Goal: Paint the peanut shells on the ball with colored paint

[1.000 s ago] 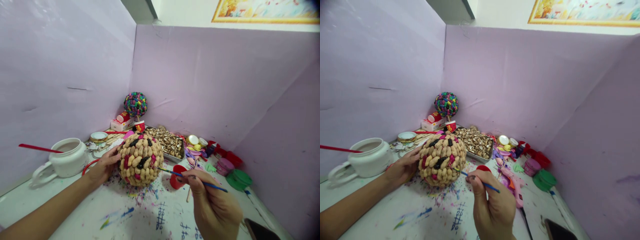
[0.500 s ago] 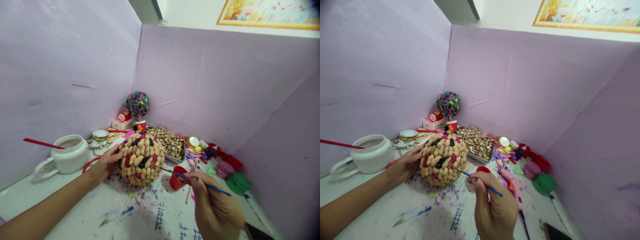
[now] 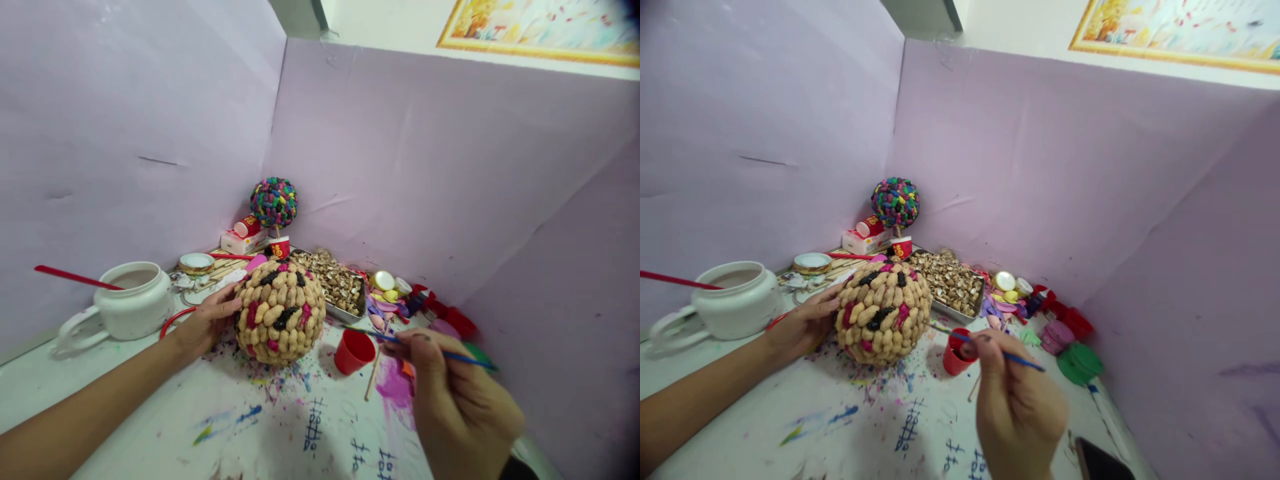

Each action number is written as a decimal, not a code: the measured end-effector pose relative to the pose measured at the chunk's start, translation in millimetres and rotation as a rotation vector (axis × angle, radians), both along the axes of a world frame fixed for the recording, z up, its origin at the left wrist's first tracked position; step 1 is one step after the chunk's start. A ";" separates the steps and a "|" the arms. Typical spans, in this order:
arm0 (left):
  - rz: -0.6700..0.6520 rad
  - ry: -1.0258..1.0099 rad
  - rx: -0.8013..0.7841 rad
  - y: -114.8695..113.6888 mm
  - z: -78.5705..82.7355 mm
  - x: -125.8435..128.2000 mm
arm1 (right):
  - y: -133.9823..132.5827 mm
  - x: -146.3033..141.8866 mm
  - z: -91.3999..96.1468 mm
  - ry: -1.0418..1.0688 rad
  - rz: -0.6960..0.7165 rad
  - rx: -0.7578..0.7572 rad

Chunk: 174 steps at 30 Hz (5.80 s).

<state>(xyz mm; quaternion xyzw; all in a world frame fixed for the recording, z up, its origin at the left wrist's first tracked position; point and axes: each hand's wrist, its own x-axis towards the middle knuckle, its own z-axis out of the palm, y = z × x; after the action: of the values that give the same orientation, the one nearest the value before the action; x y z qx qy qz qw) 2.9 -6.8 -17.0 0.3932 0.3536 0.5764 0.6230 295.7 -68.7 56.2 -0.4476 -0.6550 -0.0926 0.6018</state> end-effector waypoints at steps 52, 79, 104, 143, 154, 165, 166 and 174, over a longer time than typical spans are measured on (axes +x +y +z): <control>-0.036 0.003 0.063 -1.7 0.9 3.0 | -8.1 -13.5 -2.2 -0.367 -0.057 0.142; 0.018 0.012 0.018 -1.6 3.8 4.8 | -10.2 -19.0 -5.5 -0.269 -0.034 0.110; -0.001 0.039 0.007 -1.2 1.2 0.6 | -10.5 -26.9 -4.6 -0.184 0.118 0.097; 0.034 0.043 -0.014 -2.5 6.7 5.3 | -12.0 -32.6 2.1 -0.189 0.172 0.105; 0.051 -0.017 -0.037 -2.1 6.3 4.7 | -9.2 -29.5 2.7 -0.163 0.157 0.103; 0.081 -0.018 -0.048 -0.6 6.5 5.2 | -5.2 -29.2 -3.1 -0.063 0.224 0.096; 0.083 -0.017 -0.045 -0.5 6.3 5.2 | -5.2 -29.0 -2.3 -0.061 0.233 0.098; 0.064 -0.018 -0.023 2.0 0.7 1.8 | -6.7 -30.4 0.6 -0.043 0.262 0.091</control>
<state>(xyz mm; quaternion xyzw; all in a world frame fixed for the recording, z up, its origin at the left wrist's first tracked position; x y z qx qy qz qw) 4.7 -4.7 -16.3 0.3693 0.3671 0.5953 0.6119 265.3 -75.4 56.8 -0.3286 -0.7155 -0.0523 0.6143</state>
